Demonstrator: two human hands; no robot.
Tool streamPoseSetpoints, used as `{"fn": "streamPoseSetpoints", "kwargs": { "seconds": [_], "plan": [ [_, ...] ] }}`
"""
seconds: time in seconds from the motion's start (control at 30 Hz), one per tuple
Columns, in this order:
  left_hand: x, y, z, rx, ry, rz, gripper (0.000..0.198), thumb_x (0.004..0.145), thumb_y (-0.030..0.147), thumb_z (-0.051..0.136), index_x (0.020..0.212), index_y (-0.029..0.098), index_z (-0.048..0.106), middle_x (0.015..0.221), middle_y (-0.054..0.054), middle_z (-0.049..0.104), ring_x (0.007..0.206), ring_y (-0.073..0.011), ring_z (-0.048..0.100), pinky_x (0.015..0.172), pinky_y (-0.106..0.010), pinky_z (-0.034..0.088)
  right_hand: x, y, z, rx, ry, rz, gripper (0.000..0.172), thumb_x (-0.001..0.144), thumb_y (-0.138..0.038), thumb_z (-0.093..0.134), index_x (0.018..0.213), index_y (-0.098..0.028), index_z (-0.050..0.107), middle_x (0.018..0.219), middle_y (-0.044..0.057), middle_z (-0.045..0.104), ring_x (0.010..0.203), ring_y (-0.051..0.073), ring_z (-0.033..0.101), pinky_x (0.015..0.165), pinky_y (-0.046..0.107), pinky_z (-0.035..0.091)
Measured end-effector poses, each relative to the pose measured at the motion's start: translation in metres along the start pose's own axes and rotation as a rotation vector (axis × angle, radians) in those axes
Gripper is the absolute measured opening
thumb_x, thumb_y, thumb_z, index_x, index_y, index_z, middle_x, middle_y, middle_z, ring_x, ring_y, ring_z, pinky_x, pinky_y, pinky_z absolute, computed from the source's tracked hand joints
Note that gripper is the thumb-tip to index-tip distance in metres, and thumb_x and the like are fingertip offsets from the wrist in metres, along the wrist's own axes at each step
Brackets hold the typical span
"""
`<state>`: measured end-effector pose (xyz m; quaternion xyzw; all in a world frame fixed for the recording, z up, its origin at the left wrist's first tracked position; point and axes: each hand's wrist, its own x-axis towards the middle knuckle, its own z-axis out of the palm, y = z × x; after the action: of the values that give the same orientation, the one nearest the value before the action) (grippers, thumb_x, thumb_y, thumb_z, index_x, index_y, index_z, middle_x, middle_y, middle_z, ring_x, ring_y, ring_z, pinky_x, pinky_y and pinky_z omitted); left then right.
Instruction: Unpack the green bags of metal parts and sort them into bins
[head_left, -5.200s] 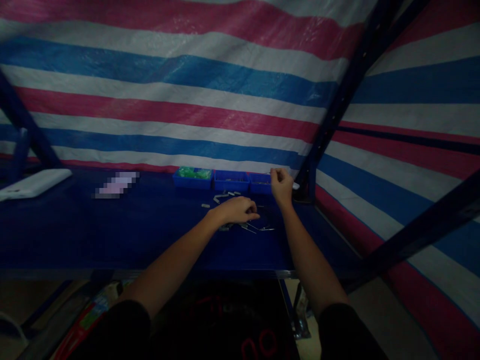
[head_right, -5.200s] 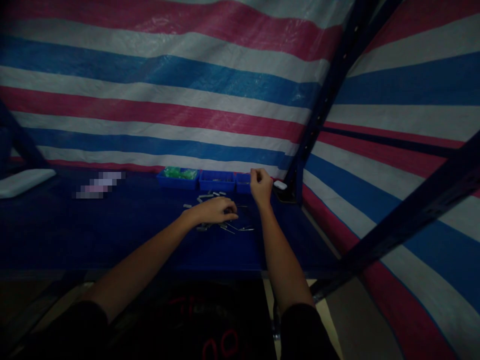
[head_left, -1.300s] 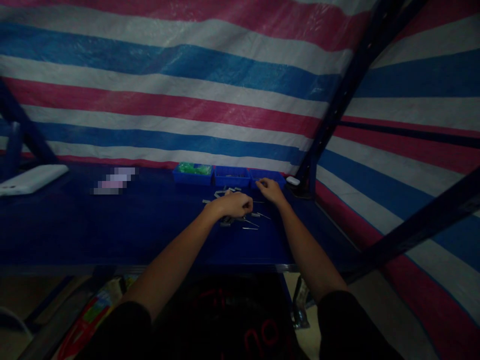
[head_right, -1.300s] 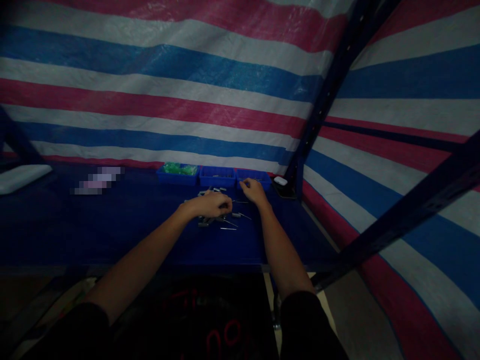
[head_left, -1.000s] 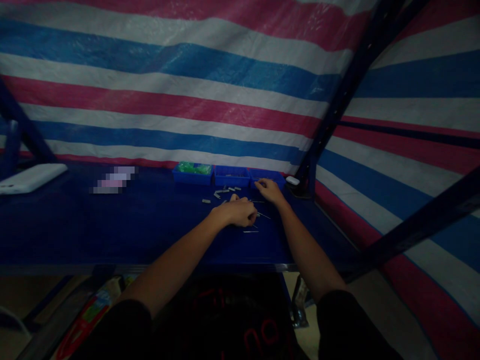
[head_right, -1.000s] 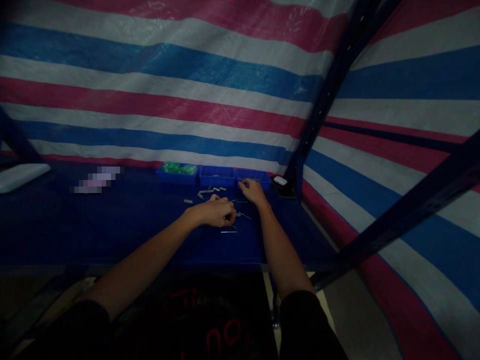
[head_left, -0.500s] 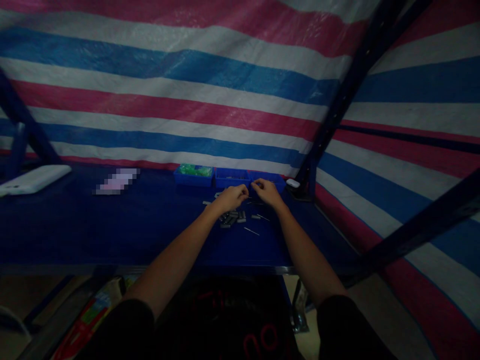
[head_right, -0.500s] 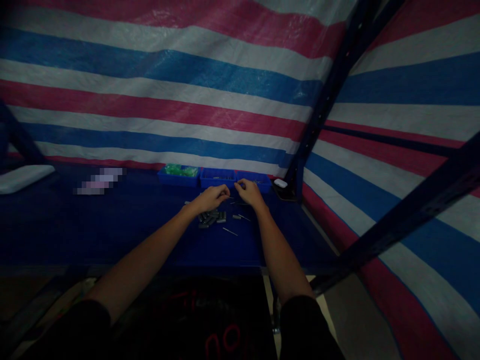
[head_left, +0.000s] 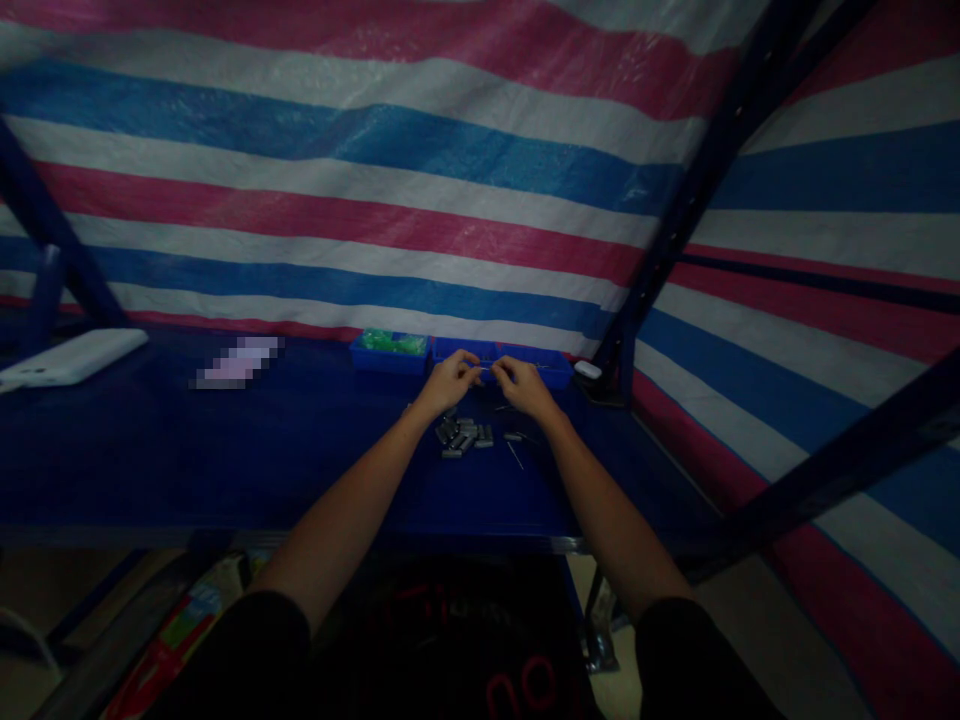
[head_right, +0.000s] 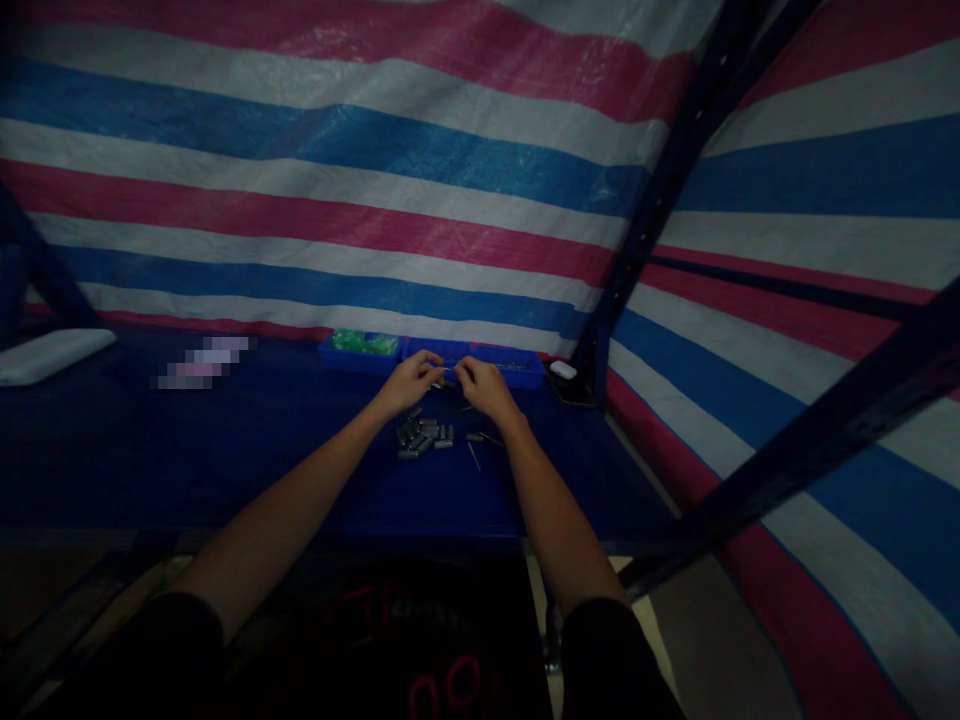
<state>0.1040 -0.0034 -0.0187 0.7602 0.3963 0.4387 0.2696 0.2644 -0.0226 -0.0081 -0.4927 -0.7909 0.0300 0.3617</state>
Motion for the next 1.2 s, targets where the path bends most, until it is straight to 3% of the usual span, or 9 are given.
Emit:
{"fn": "streamPoseSetpoints", "kwargs": {
  "seconds": [0.2,0.47,0.57,0.67,0.77,0.87,1.0,1.1,1.2],
  "plan": [
    [-0.005,0.002,-0.001,0.218,0.051,0.055,0.022,0.083,0.03,0.042,0.083,0.016,0.058,0.074,-0.003,0.067,0.068,-0.0135,0.06,0.064,-0.022,0.042,-0.002,-0.002,-0.004,-0.036,-0.025,0.019,0.025,0.084,-0.032,0.041,0.076,-0.017,0.059,0.063,0.001,0.058,0.058,0.012,0.05,0.056,0.021,0.032],
    [-0.007,0.006,0.001,0.378,0.052,-0.038,0.047,0.087,0.044,0.027,0.069,0.016,0.06,0.065,-0.005,0.064,0.064,-0.0154,0.057,0.058,-0.023,0.038,-0.001,-0.011,-0.016,-0.237,0.042,-0.049,0.022,0.084,-0.032,0.043,0.08,-0.019,0.06,0.074,0.004,0.063,0.064,0.014,0.053,0.059,0.023,0.032],
    [-0.011,0.016,0.009,0.466,-0.045,-0.023,0.042,0.086,0.046,0.032,0.076,0.017,0.061,0.071,-0.005,0.064,0.068,-0.0169,0.058,0.061,-0.025,0.039,0.005,-0.001,-0.026,-0.292,0.215,0.083,0.026,0.085,-0.033,0.039,0.088,-0.019,0.06,0.077,0.006,0.063,0.069,0.018,0.056,0.063,0.026,0.034],
    [-0.011,0.029,0.026,0.581,-0.207,0.117,0.026,0.08,0.04,0.046,0.09,0.022,0.061,0.087,-0.005,0.063,0.085,-0.0205,0.055,0.072,-0.031,0.04,0.005,0.019,-0.03,-0.337,0.347,0.298,0.029,0.084,-0.031,0.042,0.107,-0.018,0.053,0.082,0.009,0.063,0.075,0.022,0.057,0.067,0.029,0.036],
    [-0.006,0.037,0.048,0.684,-0.379,0.21,0.027,0.075,0.041,0.053,0.096,0.025,0.059,0.105,-0.007,0.057,0.103,-0.0273,0.046,0.082,-0.044,0.037,-0.002,0.038,-0.027,-0.327,0.307,0.445,0.041,0.081,-0.03,0.047,0.12,-0.018,0.042,0.083,0.01,0.063,0.078,0.025,0.057,0.069,0.031,0.038],
    [0.0,0.038,0.065,0.723,-0.464,0.16,0.022,0.076,0.037,0.052,0.092,0.023,0.06,0.109,-0.009,0.053,0.108,-0.0297,0.04,0.084,-0.052,0.033,-0.009,0.05,-0.021,-0.258,0.281,0.478,0.043,0.081,-0.035,0.045,0.12,-0.016,0.042,0.08,0.01,0.062,0.077,0.024,0.057,0.069,0.032,0.039],
    [0.001,0.033,0.062,0.637,-0.378,0.141,0.017,0.08,0.028,0.047,0.09,0.02,0.058,0.102,-0.009,0.057,0.104,-0.0266,0.045,0.085,-0.048,0.034,-0.009,0.05,-0.016,-0.156,0.278,0.368,0.033,0.08,-0.038,0.042,0.102,-0.016,0.055,0.067,0.005,0.06,0.062,0.019,0.054,0.06,0.027,0.038],
    [0.004,0.028,0.045,0.425,-0.257,0.065,0.02,0.082,0.024,0.042,0.088,0.017,0.06,0.089,-0.007,0.063,0.087,-0.0198,0.055,0.079,-0.034,0.04,-0.005,0.034,-0.01,-0.093,0.208,0.263,0.028,0.081,-0.038,0.041,0.087,-0.017,0.06,0.06,0.002,0.058,0.056,0.015,0.051,0.056,0.024,0.035],
    [0.01,0.021,0.027,0.235,-0.075,-0.005,0.025,0.083,0.022,0.039,0.078,0.013,0.062,0.078,-0.006,0.065,0.074,-0.0157,0.057,0.07,-0.026,0.042,-0.003,0.011,-0.003,-0.036,0.145,0.135,0.028,0.083,-0.035,0.038,0.086,-0.018,0.061,0.066,0.002,0.06,0.06,0.014,0.052,0.057,0.023,0.035]
  ]
}}
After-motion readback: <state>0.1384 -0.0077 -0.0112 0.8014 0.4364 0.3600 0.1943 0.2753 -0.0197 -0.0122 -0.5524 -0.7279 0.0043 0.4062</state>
